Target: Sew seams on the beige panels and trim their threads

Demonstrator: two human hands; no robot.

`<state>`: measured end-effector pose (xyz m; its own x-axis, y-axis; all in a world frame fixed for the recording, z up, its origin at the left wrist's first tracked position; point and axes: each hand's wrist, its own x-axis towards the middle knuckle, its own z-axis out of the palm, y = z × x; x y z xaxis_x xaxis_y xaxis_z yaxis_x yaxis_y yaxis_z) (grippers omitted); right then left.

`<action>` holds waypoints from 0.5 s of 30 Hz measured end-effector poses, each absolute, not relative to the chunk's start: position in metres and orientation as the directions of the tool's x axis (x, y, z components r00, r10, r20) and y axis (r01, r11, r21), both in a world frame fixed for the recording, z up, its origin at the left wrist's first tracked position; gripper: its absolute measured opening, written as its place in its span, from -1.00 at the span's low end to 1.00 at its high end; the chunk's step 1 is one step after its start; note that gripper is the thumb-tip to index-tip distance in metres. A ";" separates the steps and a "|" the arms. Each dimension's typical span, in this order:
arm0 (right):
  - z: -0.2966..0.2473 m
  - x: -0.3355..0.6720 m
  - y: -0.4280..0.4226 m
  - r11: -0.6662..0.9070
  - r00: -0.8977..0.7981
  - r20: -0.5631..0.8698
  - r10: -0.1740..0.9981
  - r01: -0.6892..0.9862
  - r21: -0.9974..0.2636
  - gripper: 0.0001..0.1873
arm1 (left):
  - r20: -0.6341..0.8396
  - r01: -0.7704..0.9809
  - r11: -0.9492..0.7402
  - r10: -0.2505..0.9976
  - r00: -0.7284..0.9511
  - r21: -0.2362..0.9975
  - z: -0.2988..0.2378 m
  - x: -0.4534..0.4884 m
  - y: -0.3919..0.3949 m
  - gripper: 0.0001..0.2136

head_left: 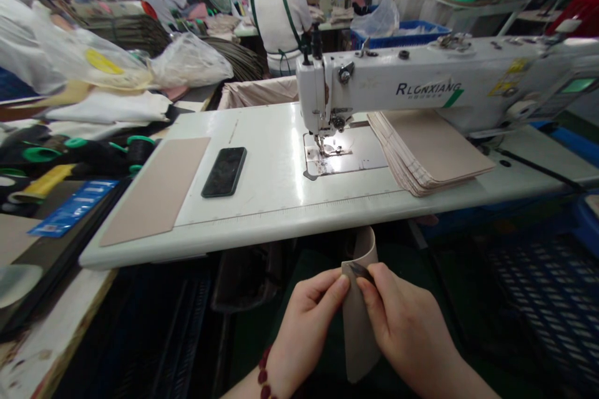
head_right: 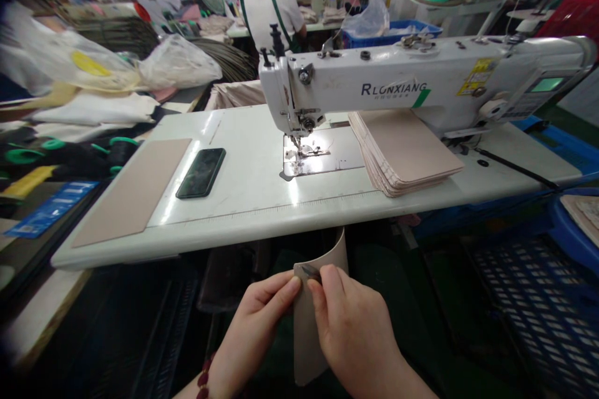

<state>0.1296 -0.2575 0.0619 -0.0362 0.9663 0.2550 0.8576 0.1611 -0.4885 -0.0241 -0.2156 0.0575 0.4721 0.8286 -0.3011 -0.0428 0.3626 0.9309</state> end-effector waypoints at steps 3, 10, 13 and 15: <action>0.062 0.131 -0.259 0.134 -0.013 0.246 0.969 0.867 -0.479 -0.69 | -0.308 -0.051 0.372 0.831 0.462 0.927 0.057 -0.025 -0.216 -0.73; 0.063 0.128 -0.258 0.138 -0.014 0.248 0.969 0.860 -0.491 -0.70 | -0.319 -0.040 0.379 0.826 0.465 0.925 0.057 -0.025 -0.216 -0.73; 0.061 0.128 -0.258 0.131 -0.008 0.246 0.969 0.863 -0.489 -0.71 | -0.316 -0.030 0.372 0.826 0.467 0.928 0.056 -0.025 -0.216 -0.73; 0.059 0.128 -0.259 0.127 -0.001 0.250 0.968 0.865 -0.486 -0.72 | -0.313 -0.032 0.371 0.825 0.471 0.928 0.055 -0.025 -0.216 -0.74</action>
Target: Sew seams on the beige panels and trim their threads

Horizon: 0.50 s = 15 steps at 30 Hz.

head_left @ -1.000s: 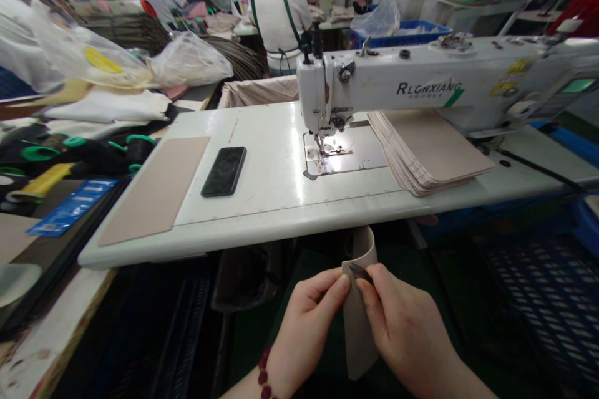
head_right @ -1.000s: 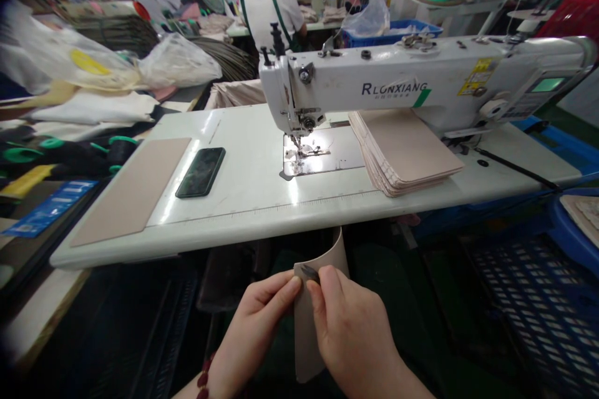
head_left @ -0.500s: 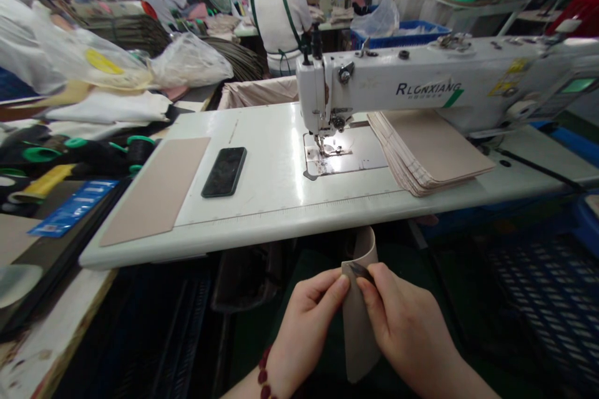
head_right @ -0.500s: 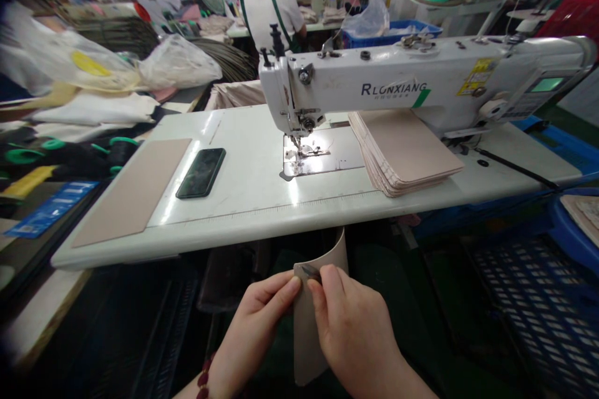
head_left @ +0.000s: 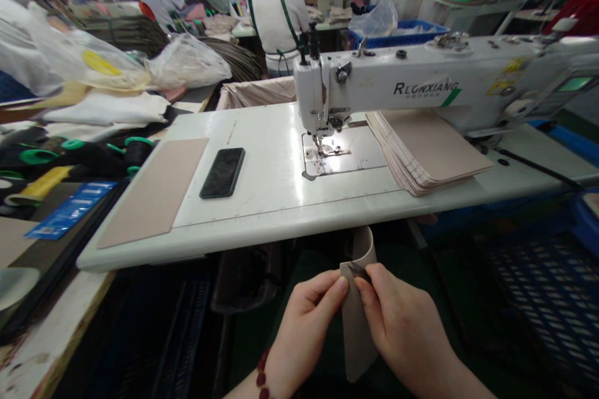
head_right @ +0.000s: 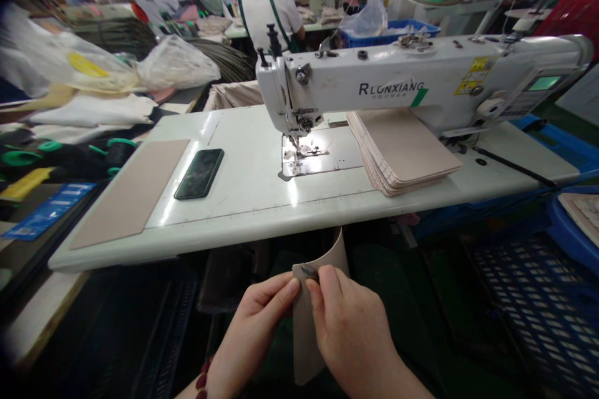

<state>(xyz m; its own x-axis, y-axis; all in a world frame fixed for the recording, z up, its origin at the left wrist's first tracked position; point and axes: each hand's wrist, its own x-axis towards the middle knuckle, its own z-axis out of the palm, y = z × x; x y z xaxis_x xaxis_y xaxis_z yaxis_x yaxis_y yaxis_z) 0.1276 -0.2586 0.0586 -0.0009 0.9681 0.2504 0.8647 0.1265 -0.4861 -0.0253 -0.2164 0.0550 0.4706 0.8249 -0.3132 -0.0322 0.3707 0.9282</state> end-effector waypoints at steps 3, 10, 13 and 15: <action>0.056 0.127 -0.260 0.125 0.012 0.235 0.972 0.819 -0.560 -0.75 | -0.315 -0.053 0.384 0.822 0.474 0.922 0.055 -0.026 -0.216 -0.75; 0.056 0.131 -0.260 -0.021 0.102 0.037 0.994 0.515 -0.857 -0.79 | -0.369 -0.085 0.479 0.765 0.527 0.874 0.052 -0.025 -0.218 -0.73; 0.058 0.133 -0.262 0.024 0.062 0.081 0.995 0.629 -0.777 -0.84 | -0.371 -0.090 0.470 0.788 0.491 0.878 0.051 -0.026 -0.217 -0.73; 0.058 0.134 -0.263 0.052 0.040 0.114 0.993 0.710 -0.703 -0.84 | -0.373 -0.088 0.462 0.802 0.466 0.882 0.052 -0.026 -0.215 -0.73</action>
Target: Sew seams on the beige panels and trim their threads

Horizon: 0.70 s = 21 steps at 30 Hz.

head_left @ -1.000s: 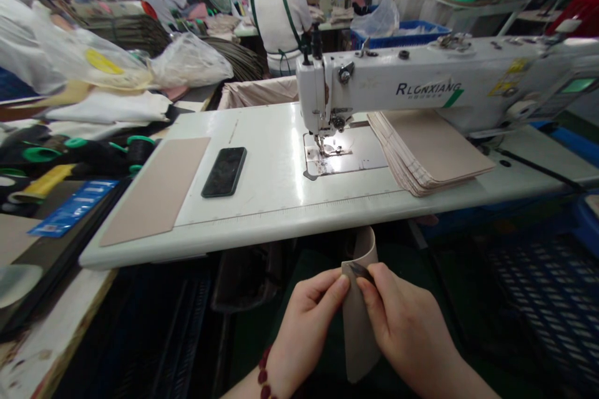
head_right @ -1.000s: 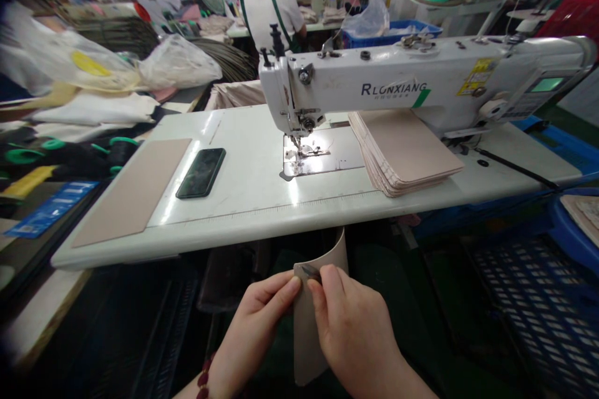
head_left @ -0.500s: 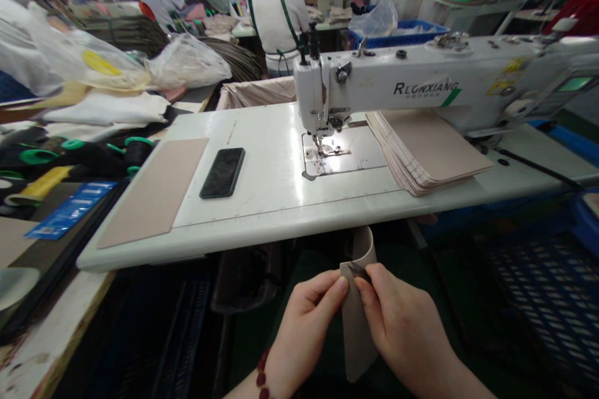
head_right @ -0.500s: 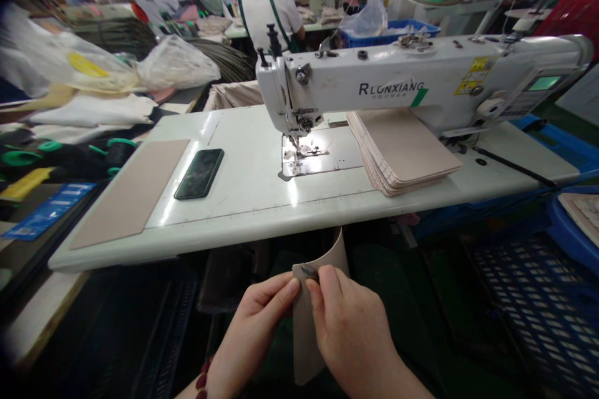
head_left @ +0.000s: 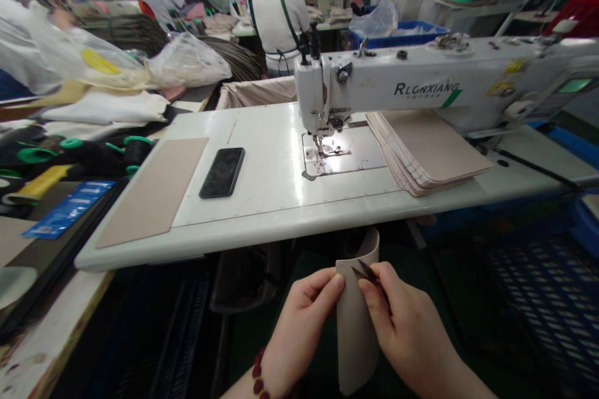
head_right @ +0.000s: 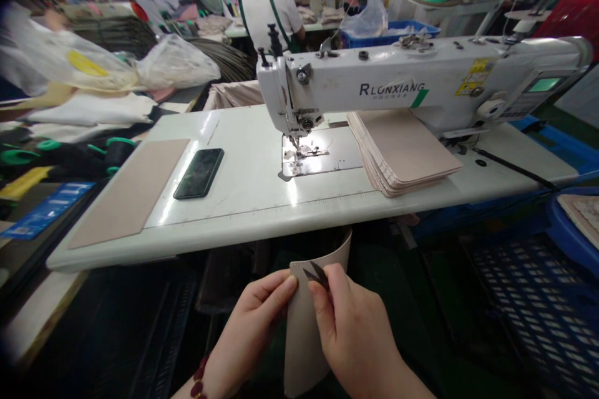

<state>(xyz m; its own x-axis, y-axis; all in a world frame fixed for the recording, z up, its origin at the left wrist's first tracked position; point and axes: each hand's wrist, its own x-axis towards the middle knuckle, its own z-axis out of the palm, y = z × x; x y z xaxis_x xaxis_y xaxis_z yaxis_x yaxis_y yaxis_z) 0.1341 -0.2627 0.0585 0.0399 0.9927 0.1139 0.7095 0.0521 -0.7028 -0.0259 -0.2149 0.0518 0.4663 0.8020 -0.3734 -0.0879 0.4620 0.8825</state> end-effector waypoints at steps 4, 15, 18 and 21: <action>0.057 0.134 -0.264 0.096 0.034 0.209 0.977 0.809 -0.580 -0.81 | -0.361 -0.055 0.425 0.823 0.438 0.903 0.055 -0.026 -0.213 -0.73; 0.059 0.131 -0.260 0.106 0.033 0.255 0.966 0.853 -0.511 -0.76 | -0.354 -0.061 0.416 0.833 0.425 0.907 0.055 -0.027 -0.214 -0.72; 0.059 0.131 -0.260 0.106 0.036 0.258 0.965 0.852 -0.513 -0.77 | -0.366 -0.069 0.434 0.827 0.427 0.899 0.055 -0.028 -0.215 -0.72; 0.060 0.132 -0.260 0.112 0.035 0.264 0.964 0.847 -0.520 -0.78 | -0.373 -0.073 0.442 0.825 0.424 0.894 0.054 -0.027 -0.215 -0.73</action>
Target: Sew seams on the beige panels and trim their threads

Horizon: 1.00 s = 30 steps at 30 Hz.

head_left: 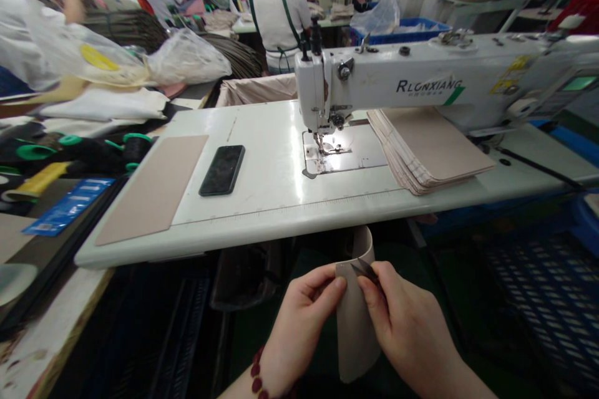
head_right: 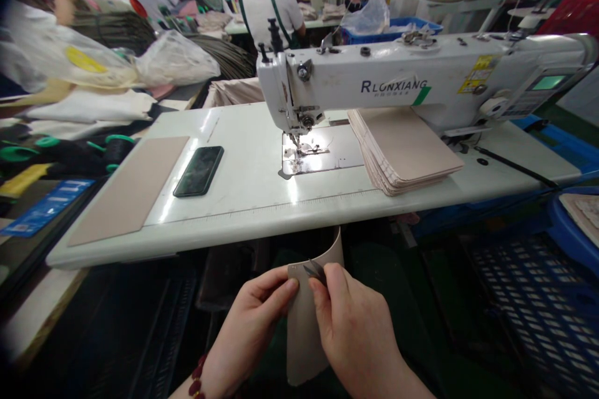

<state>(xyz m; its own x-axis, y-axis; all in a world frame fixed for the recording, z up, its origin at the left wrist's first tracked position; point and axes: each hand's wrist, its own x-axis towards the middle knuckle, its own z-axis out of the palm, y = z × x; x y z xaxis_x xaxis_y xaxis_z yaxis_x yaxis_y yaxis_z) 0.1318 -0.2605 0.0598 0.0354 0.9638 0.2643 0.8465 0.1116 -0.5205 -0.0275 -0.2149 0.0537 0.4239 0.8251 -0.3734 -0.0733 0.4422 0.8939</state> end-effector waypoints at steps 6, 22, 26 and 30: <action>0.057 0.130 -0.262 0.096 0.054 0.255 0.965 0.835 -0.542 -0.79 | -0.373 -0.087 0.454 0.815 0.443 0.887 0.051 -0.027 -0.216 -0.73; 0.055 0.124 -0.259 0.189 -0.031 0.371 0.928 0.897 -0.400 -0.74 | -0.304 0.032 0.330 0.823 0.479 0.944 0.067 -0.023 -0.206 -0.79; 0.055 0.124 -0.258 0.204 -0.076 0.367 0.927 0.924 -0.324 -0.71 | -0.307 0.041 0.326 0.833 0.461 0.944 0.066 -0.025 -0.206 -0.80; 0.055 0.128 -0.258 0.196 -0.057 0.335 0.941 0.897 -0.397 -0.70 | -0.322 0.001 0.364 0.823 0.467 0.931 0.065 -0.026 -0.205 -0.79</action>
